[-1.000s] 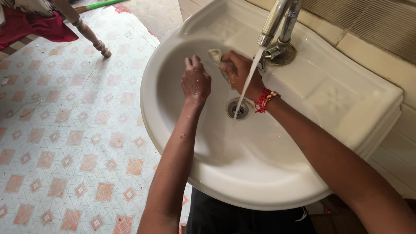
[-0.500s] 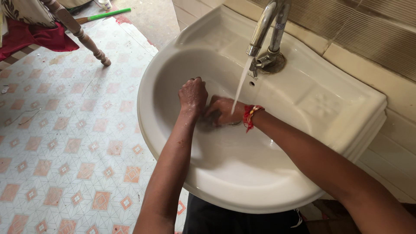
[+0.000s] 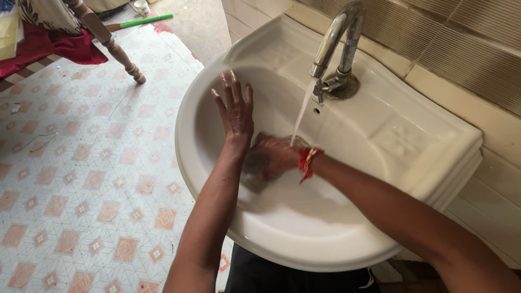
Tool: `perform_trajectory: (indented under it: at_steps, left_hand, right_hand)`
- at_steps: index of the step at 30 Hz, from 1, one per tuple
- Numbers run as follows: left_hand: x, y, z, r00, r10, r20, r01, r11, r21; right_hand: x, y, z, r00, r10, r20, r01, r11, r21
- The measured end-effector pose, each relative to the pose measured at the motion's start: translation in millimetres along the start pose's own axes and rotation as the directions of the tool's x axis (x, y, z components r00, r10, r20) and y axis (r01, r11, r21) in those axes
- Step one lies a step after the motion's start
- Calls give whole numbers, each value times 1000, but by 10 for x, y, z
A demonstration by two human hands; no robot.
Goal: The person washes a cloth by hand in a sink under running water, scrubbing it and wringing it out.
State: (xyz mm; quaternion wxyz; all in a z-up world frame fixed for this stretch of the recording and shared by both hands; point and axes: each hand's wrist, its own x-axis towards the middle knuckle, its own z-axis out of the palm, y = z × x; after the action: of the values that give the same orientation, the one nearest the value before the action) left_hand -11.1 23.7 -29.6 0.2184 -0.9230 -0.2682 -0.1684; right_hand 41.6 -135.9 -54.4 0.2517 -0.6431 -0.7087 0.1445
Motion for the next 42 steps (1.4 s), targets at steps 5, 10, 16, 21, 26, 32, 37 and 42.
perform_trajectory:
  at_steps: [5,10,16,21,26,32,37,42]
  left_hand:
    - [59,-72,-53,980,-129,150,142,987,-75]
    - [29,-40,-23,966,-121,227,121,993,13]
    - [62,-19,77,978,-129,165,123,991,46]
    - [65,-37,0,971,-121,204,116,992,40]
    - [40,-49,-96,964,-107,244,92,993,72]
    - [47,-3,66,965,-112,238,101,993,58]
    - [32,242,581,987,-112,118,114,993,-7]
    - [-104,514,730,934,105,341,-15,967,-256]
  right_hand:
    - [118,140,58,993,-81,-86,75,995,-66]
    - [-12,210,-89,839,464,-284,-527,822,-214]
    - [122,-38,379,986,-123,-114,125,992,12]
    - [199,225,237,997,-20,-72,27,995,98]
    - [-37,98,-245,952,75,-296,-126,979,-158]
    - [80,-286,305,962,-254,-96,240,961,-139]
    - [98,237,207,998,23,-53,-29,992,-121]
    - [-29,413,346,989,-38,-144,-42,856,-515]
